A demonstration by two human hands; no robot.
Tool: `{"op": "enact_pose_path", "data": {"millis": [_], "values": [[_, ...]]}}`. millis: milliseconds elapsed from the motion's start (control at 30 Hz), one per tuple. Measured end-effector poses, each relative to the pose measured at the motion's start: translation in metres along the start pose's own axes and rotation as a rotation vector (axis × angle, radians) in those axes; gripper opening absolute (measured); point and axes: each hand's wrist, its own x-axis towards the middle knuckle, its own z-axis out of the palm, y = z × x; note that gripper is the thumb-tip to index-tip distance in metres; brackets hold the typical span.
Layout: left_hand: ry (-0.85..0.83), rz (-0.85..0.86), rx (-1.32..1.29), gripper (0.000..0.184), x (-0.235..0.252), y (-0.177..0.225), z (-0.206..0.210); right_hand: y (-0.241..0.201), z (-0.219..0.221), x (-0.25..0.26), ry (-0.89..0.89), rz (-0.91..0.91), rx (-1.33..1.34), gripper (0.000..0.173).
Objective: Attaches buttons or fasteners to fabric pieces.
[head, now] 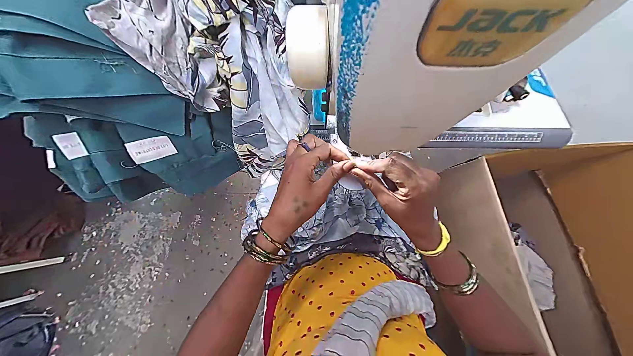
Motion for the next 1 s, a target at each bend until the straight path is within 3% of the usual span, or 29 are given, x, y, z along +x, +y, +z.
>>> {"op": "enact_pose_path", "data": {"millis": [233, 1000], "values": [[0.104, 0.010, 0.124, 0.018, -0.004, -0.007, 0.005, -0.002, 0.019, 0.003, 0.192, 0.029, -0.225, 0.011], [0.078, -0.020, 0.133, 0.020, -0.007, -0.006, 0.006, -0.010, 0.022, 0.010, 0.169, 0.055, -0.288, 0.012]]}}
